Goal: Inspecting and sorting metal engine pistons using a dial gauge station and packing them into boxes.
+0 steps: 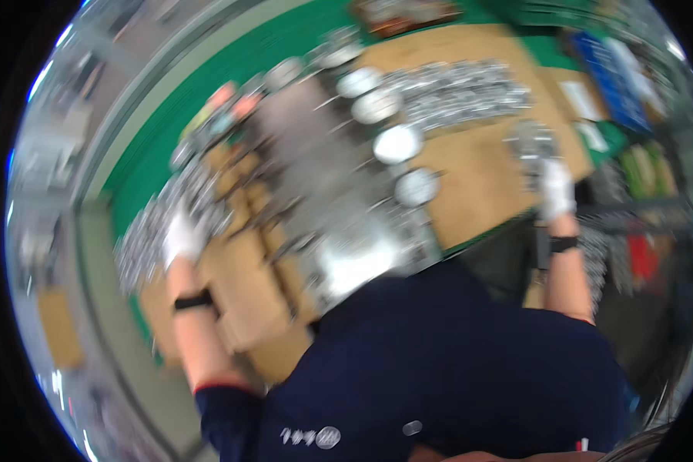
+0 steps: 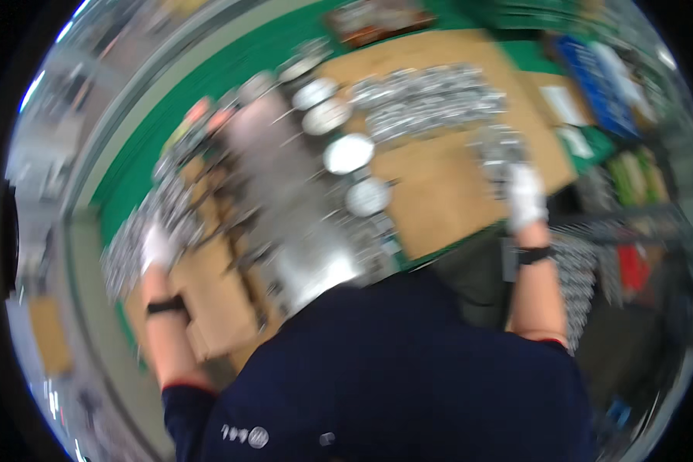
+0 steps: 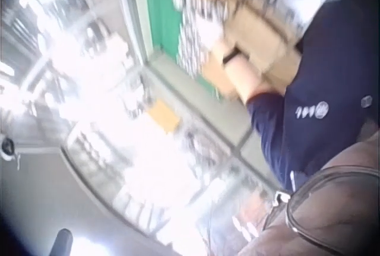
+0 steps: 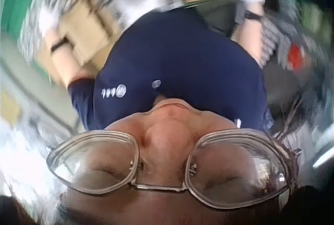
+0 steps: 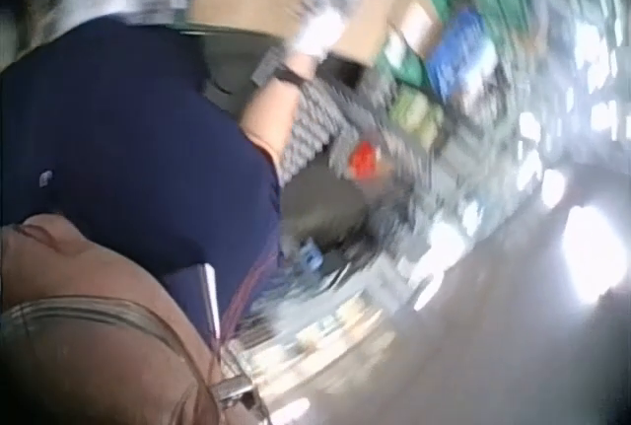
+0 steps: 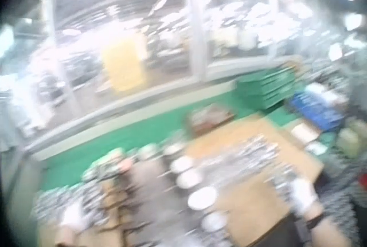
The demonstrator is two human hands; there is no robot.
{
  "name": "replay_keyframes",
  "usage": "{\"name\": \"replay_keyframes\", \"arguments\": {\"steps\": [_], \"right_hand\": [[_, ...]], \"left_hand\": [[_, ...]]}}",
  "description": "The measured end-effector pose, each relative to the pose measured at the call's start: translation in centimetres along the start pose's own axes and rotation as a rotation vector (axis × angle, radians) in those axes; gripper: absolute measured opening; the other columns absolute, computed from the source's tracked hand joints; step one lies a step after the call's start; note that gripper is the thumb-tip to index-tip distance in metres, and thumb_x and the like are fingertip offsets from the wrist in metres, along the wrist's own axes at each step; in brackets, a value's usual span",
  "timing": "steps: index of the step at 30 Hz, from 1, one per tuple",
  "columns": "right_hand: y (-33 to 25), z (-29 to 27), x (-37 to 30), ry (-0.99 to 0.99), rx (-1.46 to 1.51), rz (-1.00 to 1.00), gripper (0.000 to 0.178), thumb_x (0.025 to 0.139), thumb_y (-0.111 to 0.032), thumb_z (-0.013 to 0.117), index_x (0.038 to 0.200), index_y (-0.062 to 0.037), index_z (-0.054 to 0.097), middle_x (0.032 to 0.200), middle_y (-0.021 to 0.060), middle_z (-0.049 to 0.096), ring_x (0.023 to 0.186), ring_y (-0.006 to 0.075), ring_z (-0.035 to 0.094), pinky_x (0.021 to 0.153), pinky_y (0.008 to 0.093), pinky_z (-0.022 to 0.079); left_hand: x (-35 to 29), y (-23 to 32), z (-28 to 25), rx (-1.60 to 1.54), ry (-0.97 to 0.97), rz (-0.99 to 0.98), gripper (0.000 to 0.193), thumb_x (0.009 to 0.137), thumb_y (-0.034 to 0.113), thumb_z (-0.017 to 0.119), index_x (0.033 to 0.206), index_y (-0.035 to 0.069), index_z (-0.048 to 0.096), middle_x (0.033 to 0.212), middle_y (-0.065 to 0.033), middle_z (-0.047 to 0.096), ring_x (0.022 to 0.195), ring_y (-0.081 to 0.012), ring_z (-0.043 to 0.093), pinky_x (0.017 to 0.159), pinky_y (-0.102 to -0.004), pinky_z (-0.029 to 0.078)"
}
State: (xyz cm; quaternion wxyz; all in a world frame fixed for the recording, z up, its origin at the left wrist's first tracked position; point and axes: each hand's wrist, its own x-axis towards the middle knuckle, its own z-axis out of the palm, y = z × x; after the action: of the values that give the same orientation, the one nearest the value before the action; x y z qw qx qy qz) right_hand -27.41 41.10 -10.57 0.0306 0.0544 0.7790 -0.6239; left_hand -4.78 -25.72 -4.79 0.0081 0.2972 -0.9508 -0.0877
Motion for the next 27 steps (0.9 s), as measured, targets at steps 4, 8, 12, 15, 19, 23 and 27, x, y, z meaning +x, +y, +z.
{"name": "replay_keyframes", "arguments": {"steps": [4,8,12,15,19,23,27], "right_hand": [[-5.0,4.8,-2.4,0.082,0.097,0.118,0.031,0.098,-0.022,0.045,0.094,-0.0027,0.068,0.075,0.0046,0.065,0.069,0.0137,0.061,0.061,0.0329,0.052],[-1.3,3.2,-2.9,0.075,0.244,0.158,0.031,0.100,-0.017,0.044,0.124,-0.0037,0.058,0.088,0.0055,0.068,0.062,0.0125,0.062,0.054,0.0271,0.052],[-0.5,1.6,-5.5,0.126,0.306,0.203,0.032,0.101,-0.018,0.042,0.127,-0.0049,0.056,0.089,0.0064,0.068,0.060,0.0133,0.062,0.052,0.0273,0.051],[2.1,1.4,-6.5,0.133,0.294,0.195,0.029,0.101,-0.017,0.039,0.123,-0.0035,0.052,0.087,0.0112,0.067,0.060,0.0190,0.066,0.054,0.0329,0.057],[0.9,1.5,-8.5,0.115,0.406,0.336,0.026,0.101,-0.016,0.039,0.119,-0.0037,0.053,0.085,0.0102,0.066,0.057,0.0188,0.065,0.052,0.0321,0.056],[1.9,2.0,-8.8,0.063,0.344,0.304,0.029,0.102,-0.017,0.041,0.123,-0.0030,0.055,0.097,0.0114,0.068,0.077,0.0196,0.067,0.066,0.0328,0.058],[4.8,-0.7,-8.1,0.159,-0.148,-0.364,0.030,0.103,-0.021,0.043,0.122,-0.0059,0.061,0.092,0.0019,0.066,0.076,0.0117,0.061,0.064,0.0293,0.052]], "left_hand": [[3.5,-3.0,0.4,0.155,-0.102,-0.108,0.094,0.074,0.028,0.084,0.151,0.002,0.036,0.138,-0.0274,0.056,0.126,-0.0401,0.057,0.106,-0.0433,0.046],[7.6,-5.3,2.2,0.078,-0.243,-0.148,0.086,0.071,0.023,0.085,0.143,0.000,0.044,0.132,-0.0241,0.062,0.124,-0.0353,0.060,0.105,-0.0383,0.047],[11.0,-7.0,4.8,-0.024,-0.257,-0.104,0.077,0.072,0.023,0.082,0.137,-0.002,0.050,0.119,-0.0166,0.070,0.107,-0.0236,0.067,0.094,-0.0338,0.051],[13.0,-8.7,7.3,-0.185,-0.210,-0.184,0.084,0.074,0.011,0.079,0.147,0.000,0.040,0.125,-0.0130,0.066,0.106,-0.0214,0.066,0.092,-0.0326,0.051],[13.9,-9.7,7.8,-0.167,-0.120,-0.165,0.068,0.074,0.013,0.078,0.135,-0.001,0.052,0.114,-0.0125,0.070,0.099,-0.0229,0.068,0.088,-0.0335,0.052],[9.6,-11.3,6.0,-0.045,-0.010,-0.148,0.053,0.074,0.020,0.076,0.119,-0.001,0.061,0.105,-0.0146,0.072,0.092,-0.0277,0.069,0.085,-0.0349,0.053],[4.3,-0.5,2.6,-0.072,-0.096,-0.091,0.044,0.074,0.016,0.072,0.114,-0.001,0.066,0.096,-0.0205,0.072,0.088,-0.0358,0.068,0.087,-0.0409,0.052]]}}
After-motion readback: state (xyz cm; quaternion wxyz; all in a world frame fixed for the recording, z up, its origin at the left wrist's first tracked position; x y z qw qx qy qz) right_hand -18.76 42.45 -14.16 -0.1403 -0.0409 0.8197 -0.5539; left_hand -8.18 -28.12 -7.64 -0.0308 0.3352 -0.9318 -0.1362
